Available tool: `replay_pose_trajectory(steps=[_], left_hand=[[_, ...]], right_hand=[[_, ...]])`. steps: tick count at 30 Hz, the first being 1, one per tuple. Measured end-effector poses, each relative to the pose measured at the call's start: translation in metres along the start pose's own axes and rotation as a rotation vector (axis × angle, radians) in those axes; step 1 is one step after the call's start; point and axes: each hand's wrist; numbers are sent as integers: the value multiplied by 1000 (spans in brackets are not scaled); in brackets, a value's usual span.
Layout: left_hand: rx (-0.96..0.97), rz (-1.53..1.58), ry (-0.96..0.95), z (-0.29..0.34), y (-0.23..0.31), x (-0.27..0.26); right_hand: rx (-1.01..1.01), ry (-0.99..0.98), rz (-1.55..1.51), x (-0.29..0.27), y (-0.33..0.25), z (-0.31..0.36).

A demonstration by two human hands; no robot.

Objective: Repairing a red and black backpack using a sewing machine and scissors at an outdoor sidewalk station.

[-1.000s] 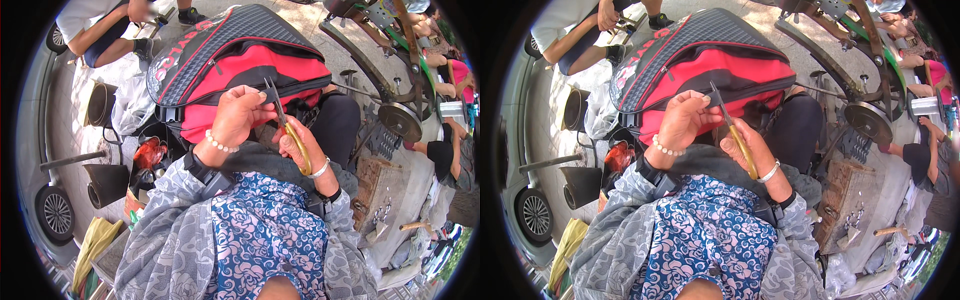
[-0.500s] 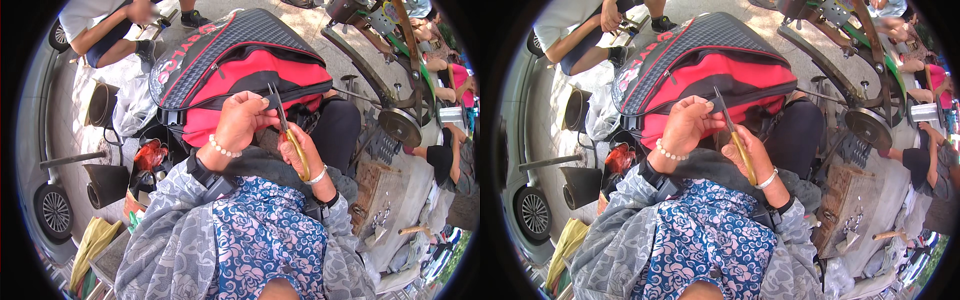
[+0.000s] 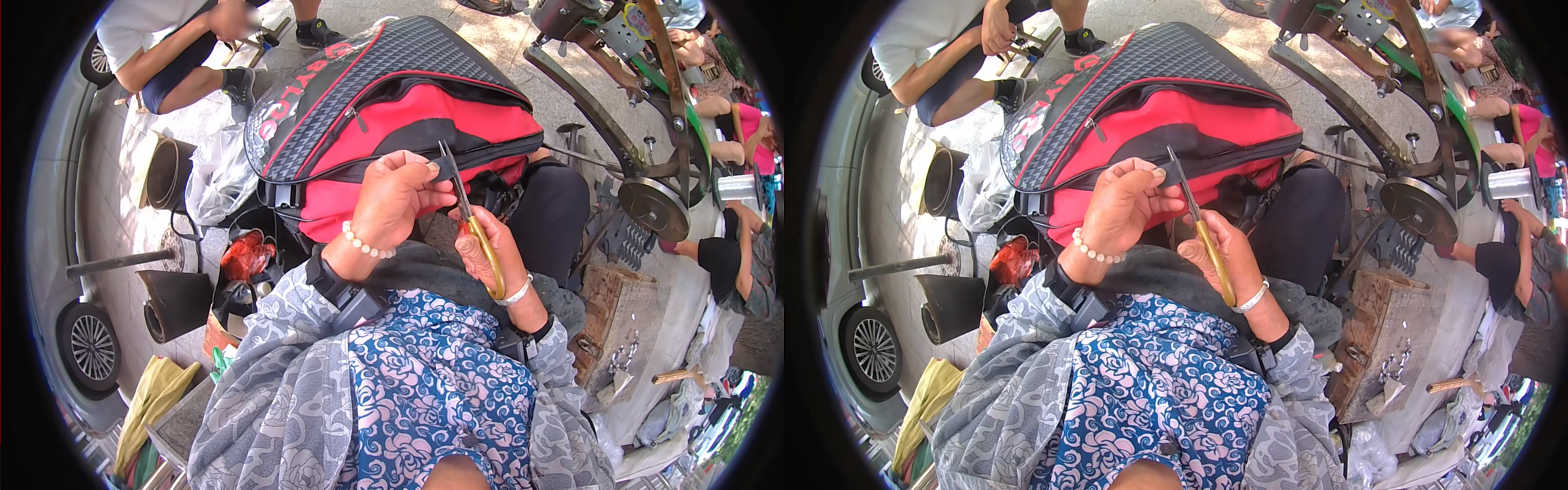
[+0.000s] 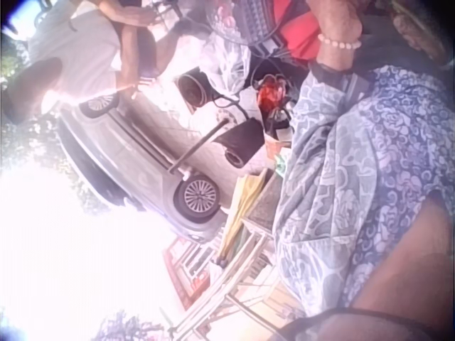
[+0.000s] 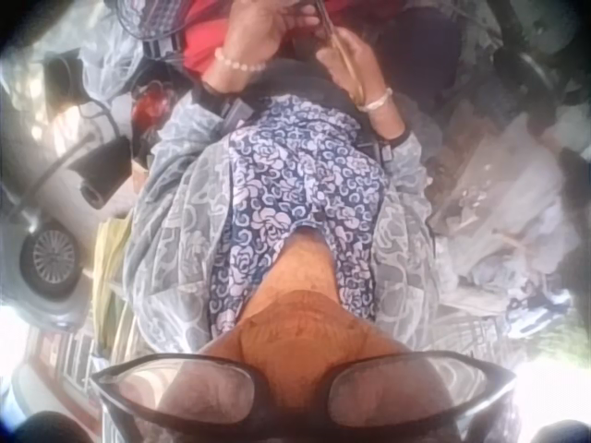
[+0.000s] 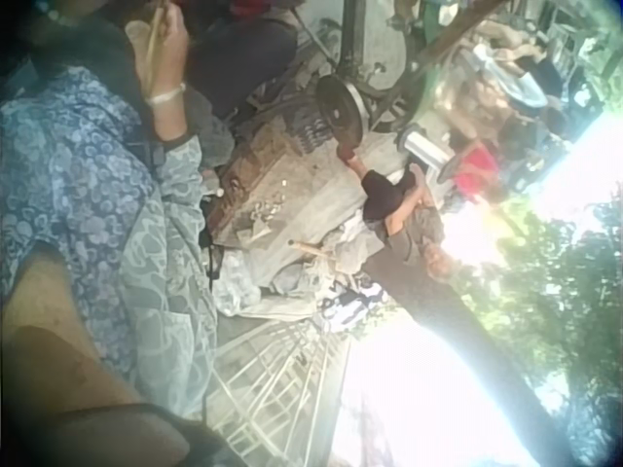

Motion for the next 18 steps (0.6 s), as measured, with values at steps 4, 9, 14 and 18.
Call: replay_pose_trajectory(steps=[4, 9, 14, 18], left_hand=[[1, 1, -3, -1, -1, 0], [2, -5, 4, 0, -2, 0], [2, 17, 27, 2, -2, 5], [-4, -16, 14, 0, -3, 0]], right_hand=[[6, 8, 38, 0, -1, 1], [36, 19, 82, 2, -4, 2], [49, 27, 139, 1, 1, 3], [31, 25, 232, 0, 2, 3]])
Point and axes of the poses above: each hand's wrist, its own z-axis away from the middle knuckle, its own x-axis out of the palm, y = z × x, and after that the axes turned 13 degrees about -x, right-handed
